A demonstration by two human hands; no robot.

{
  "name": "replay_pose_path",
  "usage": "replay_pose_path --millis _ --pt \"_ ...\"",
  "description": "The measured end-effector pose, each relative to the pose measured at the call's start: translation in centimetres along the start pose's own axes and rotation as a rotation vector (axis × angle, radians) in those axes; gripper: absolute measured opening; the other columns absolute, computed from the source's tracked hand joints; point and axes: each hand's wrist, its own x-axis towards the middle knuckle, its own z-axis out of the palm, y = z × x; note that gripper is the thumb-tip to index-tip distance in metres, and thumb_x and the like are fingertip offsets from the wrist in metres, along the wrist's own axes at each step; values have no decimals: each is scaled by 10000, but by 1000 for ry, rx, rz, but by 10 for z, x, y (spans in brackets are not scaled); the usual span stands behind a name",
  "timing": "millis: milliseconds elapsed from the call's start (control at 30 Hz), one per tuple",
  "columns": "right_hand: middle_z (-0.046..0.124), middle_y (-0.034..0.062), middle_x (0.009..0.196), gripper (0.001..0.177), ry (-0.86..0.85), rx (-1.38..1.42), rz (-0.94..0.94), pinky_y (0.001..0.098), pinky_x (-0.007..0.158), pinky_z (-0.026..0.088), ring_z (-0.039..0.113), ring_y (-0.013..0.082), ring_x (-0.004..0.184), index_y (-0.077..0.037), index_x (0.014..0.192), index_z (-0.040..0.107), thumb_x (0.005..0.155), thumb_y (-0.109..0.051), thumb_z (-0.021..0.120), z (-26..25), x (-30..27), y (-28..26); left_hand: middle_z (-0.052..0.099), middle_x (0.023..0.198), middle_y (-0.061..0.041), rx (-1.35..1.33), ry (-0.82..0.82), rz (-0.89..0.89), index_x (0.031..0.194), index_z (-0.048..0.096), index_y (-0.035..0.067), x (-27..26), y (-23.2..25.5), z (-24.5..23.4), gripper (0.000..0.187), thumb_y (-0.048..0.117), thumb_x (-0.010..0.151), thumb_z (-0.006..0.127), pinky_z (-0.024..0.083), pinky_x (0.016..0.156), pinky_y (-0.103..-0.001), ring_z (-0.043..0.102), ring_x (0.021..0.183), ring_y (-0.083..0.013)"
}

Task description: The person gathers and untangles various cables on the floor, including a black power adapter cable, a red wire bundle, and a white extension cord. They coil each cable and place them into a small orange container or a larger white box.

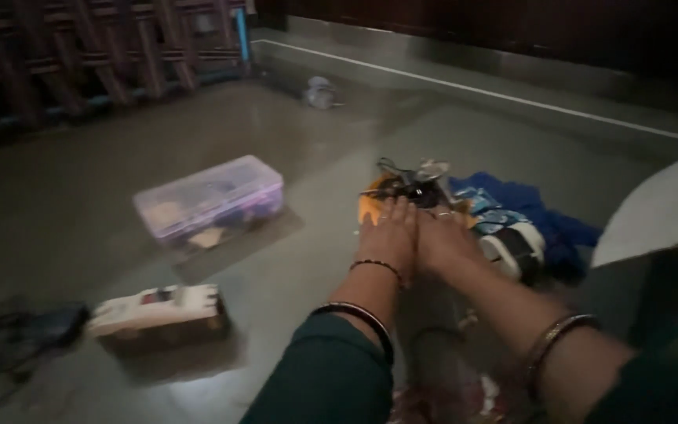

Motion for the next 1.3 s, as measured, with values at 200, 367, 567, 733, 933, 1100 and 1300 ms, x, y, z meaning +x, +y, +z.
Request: replay_pose_path --millis 200,367,567,733,933,1100,1300 --pt "465 89 1547 675 -59 -56 44 444 1148 419 392 358 1439 -166 1434 546 826 -334 786 4 2 0 294 1622 -2 133 -302 19 1605 231 148 -25 23 -69 1079 250 739 866 198 1190 -656 226 1529 -245" --pt "540 128 1459 573 -124 -136 -58 451 1120 442 486 359 1366 -135 1341 635 857 -410 769 8 -1 -1 434 1465 -30 131 -227 38 1521 355 116 -68 19 -89 893 171 767 830 214 1150 -720 391 1409 -240" --pt "754 136 1170 381 -373 -117 -267 425 965 571 713 326 1096 -126 1138 790 828 -339 735 -22 -56 -16 490 1375 -29 167 -365 45 1369 519 129 -146 21 -173 698 150 741 823 280 1115 -694 436 1372 -243" --pt "739 25 1139 432 -556 13 -382 368 923 556 713 229 1042 -249 1219 730 801 -327 805 -36 -113 -19 501 1359 -51 108 -474 24 1342 533 126 -234 25 -230 619 168 779 787 369 1058 -598 463 1342 -249" --pt "800 27 1107 385 -856 316 -566 320 919 566 730 164 1016 -170 1187 776 809 -244 780 -14 -139 -11 509 1359 -40 -60 -664 -75 1455 473 178 -315 28 -272 724 177 797 773 358 1044 -628 465 1354 -255" --pt "804 18 1153 354 -692 273 -775 290 932 549 741 140 1024 -145 1156 799 873 -341 715 -12 -144 -19 370 1588 -5 -231 -585 -150 1594 341 238 -348 3 -260 987 309 767 875 368 1017 -699 356 1457 -281" --pt "798 55 1186 541 -355 -38 -367 400 942 540 724 233 1073 -219 1195 801 808 -580 688 -65 -161 -48 743 1320 -82 -549 -493 -535 1363 679 169 -322 11 -293 715 537 763 806 532 1031 -351 731 1229 -243"
